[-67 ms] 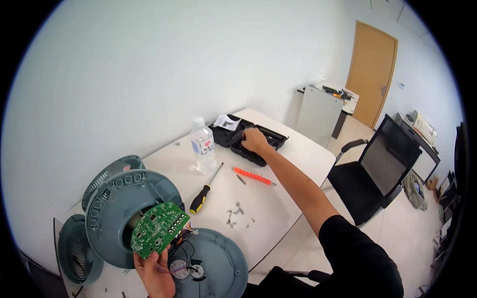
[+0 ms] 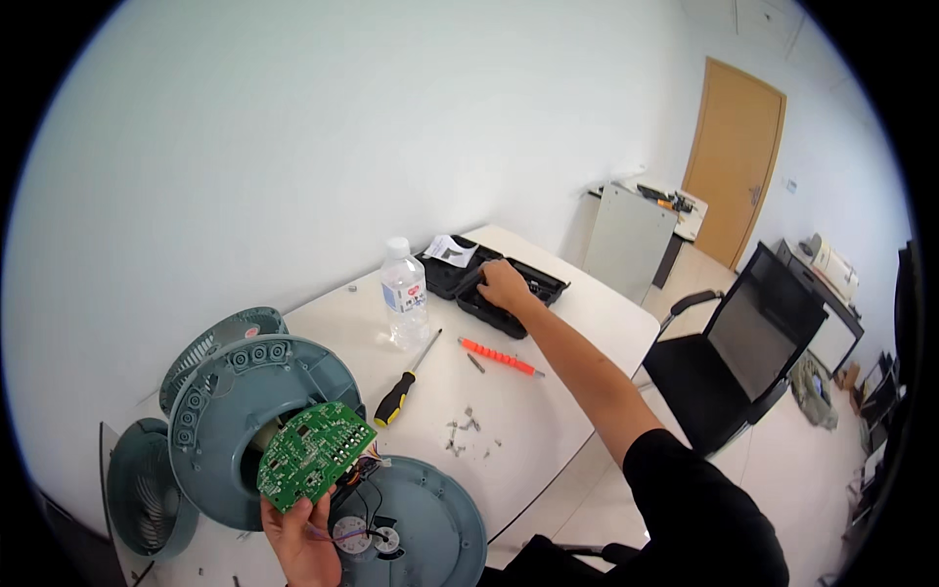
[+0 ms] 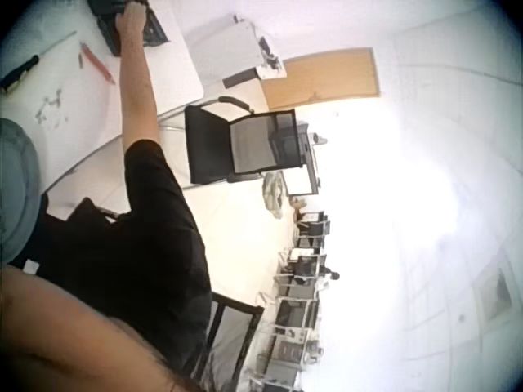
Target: The person uses a screwdriver to remove screws from a green circuit board held in one hand, then disconnects a small black connector. The person continues to unscrew and manipulate the board and its attached wires within a disassembled appliance housing.
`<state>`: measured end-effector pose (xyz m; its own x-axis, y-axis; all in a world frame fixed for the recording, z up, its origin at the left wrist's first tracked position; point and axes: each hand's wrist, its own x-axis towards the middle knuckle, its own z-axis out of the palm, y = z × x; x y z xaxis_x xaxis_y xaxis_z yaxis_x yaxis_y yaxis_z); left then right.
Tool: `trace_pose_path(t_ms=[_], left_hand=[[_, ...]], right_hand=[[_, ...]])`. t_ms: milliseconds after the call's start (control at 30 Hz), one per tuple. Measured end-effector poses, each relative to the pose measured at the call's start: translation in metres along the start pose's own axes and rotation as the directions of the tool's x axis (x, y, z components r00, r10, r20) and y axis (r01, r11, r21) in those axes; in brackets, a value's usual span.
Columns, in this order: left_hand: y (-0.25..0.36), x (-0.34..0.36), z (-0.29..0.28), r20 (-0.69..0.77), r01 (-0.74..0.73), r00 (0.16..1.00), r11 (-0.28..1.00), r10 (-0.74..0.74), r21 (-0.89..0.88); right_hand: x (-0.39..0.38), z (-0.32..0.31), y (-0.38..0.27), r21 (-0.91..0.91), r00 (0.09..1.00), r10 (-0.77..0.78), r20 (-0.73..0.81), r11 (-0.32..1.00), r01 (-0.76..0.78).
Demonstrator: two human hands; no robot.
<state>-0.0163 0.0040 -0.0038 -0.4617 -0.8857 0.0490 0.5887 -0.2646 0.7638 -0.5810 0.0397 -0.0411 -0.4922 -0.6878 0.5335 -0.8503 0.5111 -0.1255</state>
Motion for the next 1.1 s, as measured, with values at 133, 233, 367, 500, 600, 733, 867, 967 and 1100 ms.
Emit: trace_pose_path(t_ms=[133,233,367,500,600,733,867,967,1100], left_hand=[[0.004,0.000,-0.004,0.000,0.022,1.000,0.999,-0.022,0.032],[0.008,0.000,0.002,0.007,0.017,1.000,0.999,-0.017,0.036],[0.009,0.000,0.004,0.041,0.010,0.999,1.000,-0.010,0.002],[0.007,-0.001,0.005,0.038,0.021,0.999,0.999,-0.020,-0.039],[0.007,0.000,0.001,0.060,0.036,0.998,0.999,-0.033,-0.041],[0.016,-0.002,0.008,0.042,0.069,0.997,0.997,-0.067,-0.046],[0.019,-0.004,0.008,0.025,0.059,0.998,0.998,-0.058,-0.010],[0.018,-0.004,0.008,0.035,0.057,0.998,0.998,-0.057,0.000],[0.018,-0.003,0.009,0.050,0.067,0.997,0.998,-0.066,-0.012]], right_hand=[[0.016,0.004,0.001,0.013,0.990,0.090,0.108,0.996,-0.091],[0.022,-0.001,0.002,0.036,0.986,0.081,0.146,0.996,-0.087],[0.031,-0.007,0.009,0.025,0.983,0.078,0.167,0.996,-0.083],[0.025,-0.017,0.004,0.032,0.957,0.152,0.246,0.986,-0.165],[0.026,-0.014,0.018,0.040,0.978,0.149,0.147,0.987,-0.157],[0.025,-0.025,0.027,0.104,0.973,0.233,0.008,0.967,-0.232],[0.017,-0.051,0.037,0.308,0.931,0.364,0.025,0.884,-0.353],[0.008,-0.067,0.032,0.562,0.895,0.431,0.120,0.713,-0.419],[0.003,-0.083,0.027,0.713,0.862,0.462,0.209,0.532,-0.458]])
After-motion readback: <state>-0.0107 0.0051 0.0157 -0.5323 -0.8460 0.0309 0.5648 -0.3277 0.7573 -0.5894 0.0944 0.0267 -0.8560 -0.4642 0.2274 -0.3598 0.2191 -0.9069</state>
